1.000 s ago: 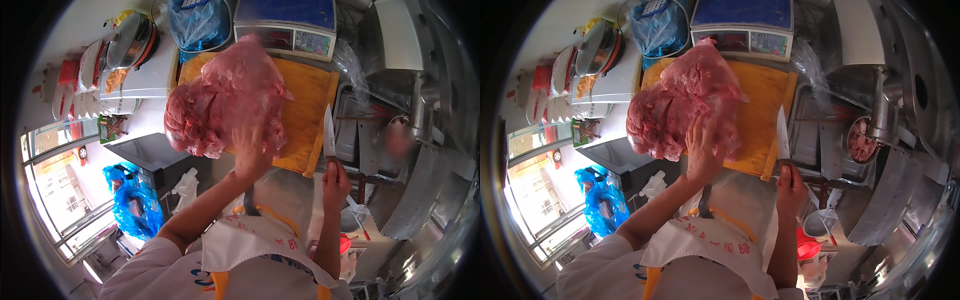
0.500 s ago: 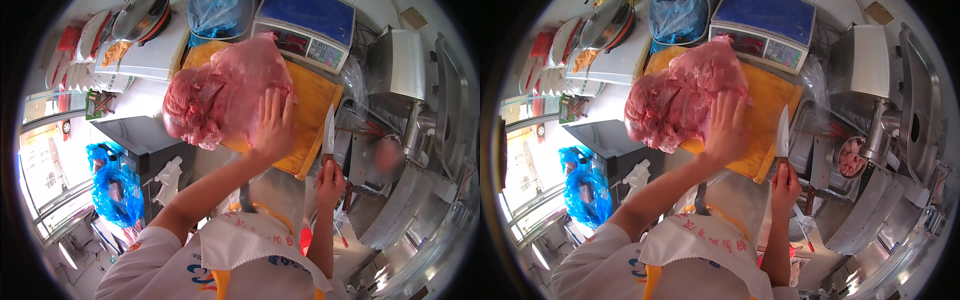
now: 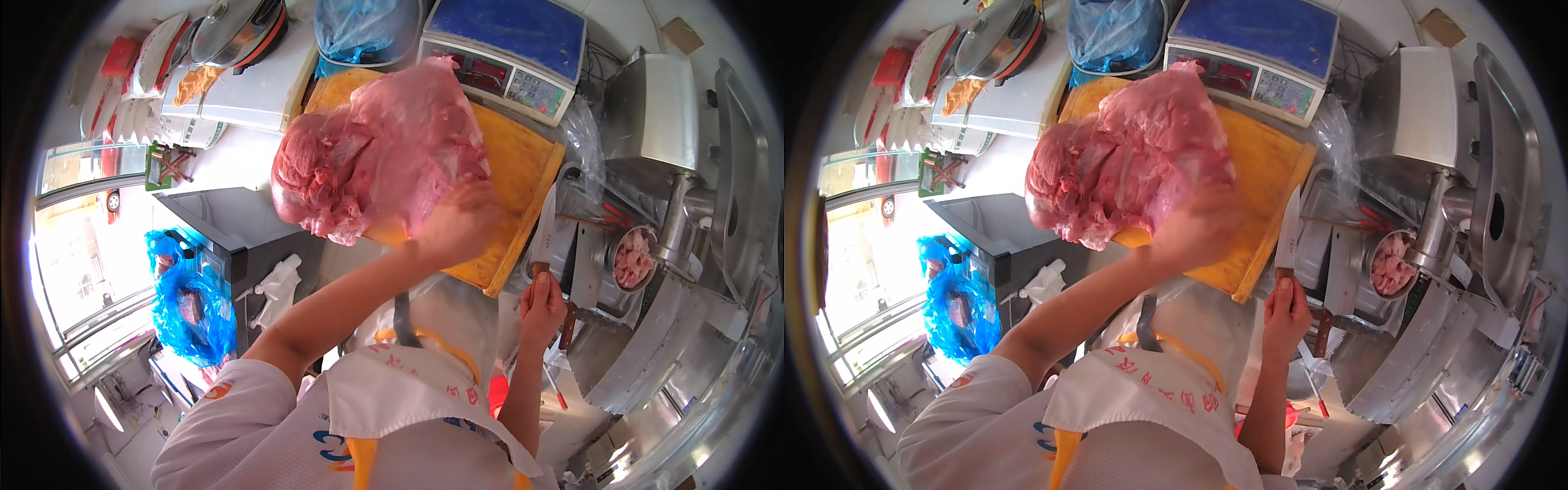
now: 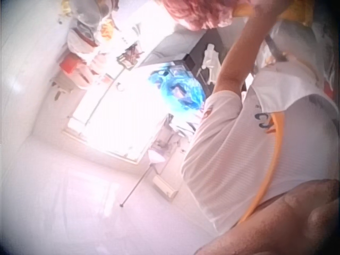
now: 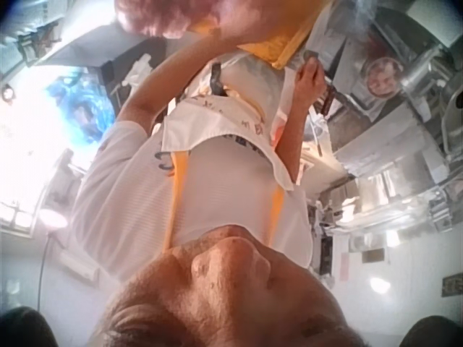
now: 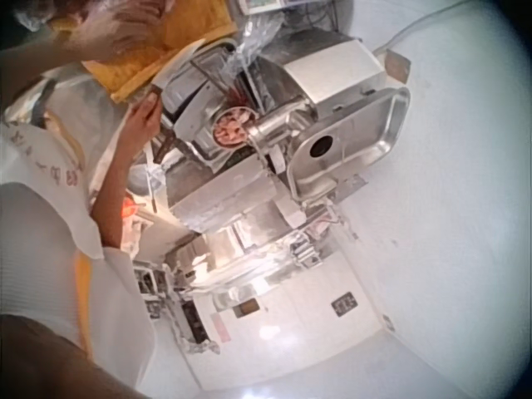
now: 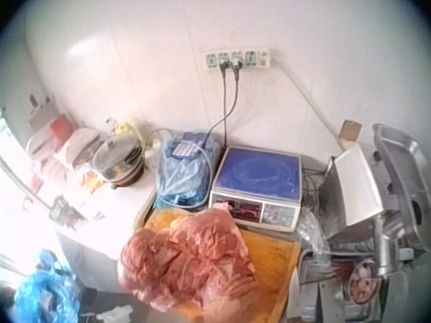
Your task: The person takes a large piece of raw meat from a plastic bag, places it on a wooden cutting board, and uses a knife to cut away fat and tissue from the surface.
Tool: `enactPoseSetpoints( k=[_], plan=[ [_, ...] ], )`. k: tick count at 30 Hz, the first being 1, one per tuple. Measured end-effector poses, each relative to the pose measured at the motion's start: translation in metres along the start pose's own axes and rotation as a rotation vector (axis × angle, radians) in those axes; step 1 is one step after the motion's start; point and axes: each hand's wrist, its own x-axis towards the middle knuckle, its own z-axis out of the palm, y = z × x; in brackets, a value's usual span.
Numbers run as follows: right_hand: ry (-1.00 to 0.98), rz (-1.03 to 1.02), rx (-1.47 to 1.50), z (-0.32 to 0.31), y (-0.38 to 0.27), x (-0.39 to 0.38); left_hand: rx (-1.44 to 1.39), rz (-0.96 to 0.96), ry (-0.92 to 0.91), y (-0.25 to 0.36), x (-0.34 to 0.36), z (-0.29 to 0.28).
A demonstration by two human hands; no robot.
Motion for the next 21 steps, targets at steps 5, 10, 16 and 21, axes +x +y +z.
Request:
enactPoseSetpoints(
  k=[5, 10, 16, 21],
  plan=[
    [0.001, -0.010, 0.028, 0.003, -0.001, 0.000, 0.466, -0.254, 0.406, -0.027, 0.030, -0.072],
    [0.010, -0.032, 0.098, 0.013, 0.010, 0.005, 0.359, -0.078, 0.363, -0.076, 0.040, -0.087],
    [-0.040, 0.049, 0.067, 0.013, -0.003, 0.005, -0.356, -0.308, 0.292, -0.073, 0.059, -0.099],
    [-0.014, -0.015, 0.103, 0.023, -0.004, 0.004, 0.170, -0.331, 0.098, -0.099, 0.076, -0.137]
  ],
)
